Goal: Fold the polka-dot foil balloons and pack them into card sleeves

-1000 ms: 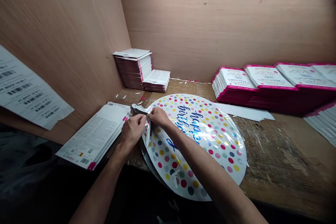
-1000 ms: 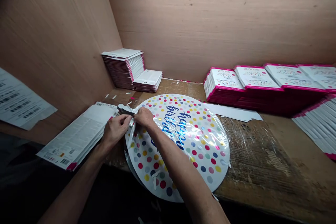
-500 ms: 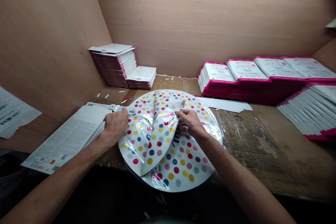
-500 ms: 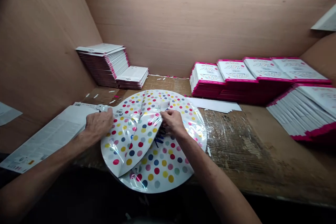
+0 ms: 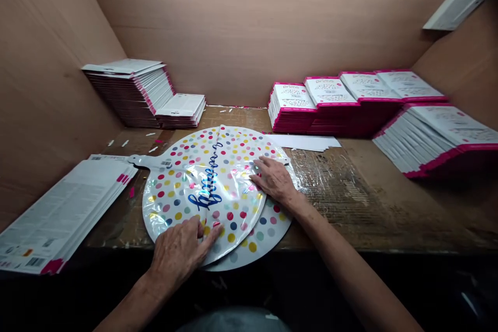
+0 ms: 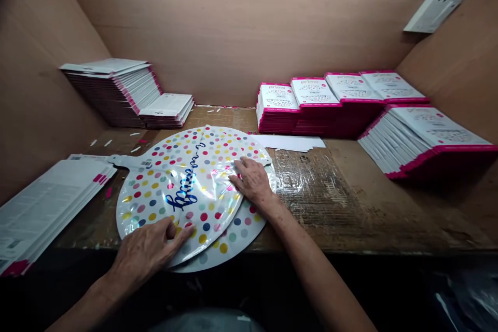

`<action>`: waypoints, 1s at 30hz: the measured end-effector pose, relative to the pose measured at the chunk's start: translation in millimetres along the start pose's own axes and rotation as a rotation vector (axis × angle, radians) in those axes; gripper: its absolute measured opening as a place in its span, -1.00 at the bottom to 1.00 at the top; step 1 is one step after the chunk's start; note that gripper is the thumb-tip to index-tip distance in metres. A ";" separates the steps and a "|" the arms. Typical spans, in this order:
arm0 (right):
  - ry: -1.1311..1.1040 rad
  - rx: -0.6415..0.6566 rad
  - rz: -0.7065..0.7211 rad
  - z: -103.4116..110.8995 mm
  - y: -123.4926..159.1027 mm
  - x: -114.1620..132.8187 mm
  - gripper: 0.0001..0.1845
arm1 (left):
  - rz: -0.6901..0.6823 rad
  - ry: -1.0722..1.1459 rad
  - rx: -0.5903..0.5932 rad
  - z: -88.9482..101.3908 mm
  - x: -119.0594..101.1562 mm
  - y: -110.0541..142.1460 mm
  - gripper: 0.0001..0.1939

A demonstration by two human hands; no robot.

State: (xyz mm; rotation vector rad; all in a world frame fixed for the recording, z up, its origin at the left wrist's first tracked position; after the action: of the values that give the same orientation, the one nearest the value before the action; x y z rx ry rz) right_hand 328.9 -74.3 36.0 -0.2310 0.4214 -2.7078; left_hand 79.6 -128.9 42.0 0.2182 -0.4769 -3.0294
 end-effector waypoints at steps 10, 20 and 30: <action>-0.441 -0.001 -0.092 4.0 13.7 -16.2 -0.43 | 0.047 1.138 0.885 35.4 -31.3 26.6 -0.48; -0.079 -0.459 0.234 21.0 101.3 61.4 -0.23 | -0.096 0.623 0.183 64.9 -13.9 -9.2 -0.36; -0.423 0.191 0.192 45.0 34.7 16.8 -0.66 | -0.676 0.481 0.077 26.0 -16.9 -98.6 -0.25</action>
State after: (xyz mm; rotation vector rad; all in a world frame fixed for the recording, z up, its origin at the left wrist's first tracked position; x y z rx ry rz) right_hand 335.6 -123.2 68.9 -0.6555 0.0568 -2.4030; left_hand 88.0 -25.9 38.1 1.3170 -0.5599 -3.3751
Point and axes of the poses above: each hand's wrist, its own y-axis away from the middle knuckle, its own z-axis out of the back of the hand, x = y × z, the point moved 4 cm from there along -y, towards the middle knuckle, and after that the axes turned 13 degrees about z, right-handed, at the moved point
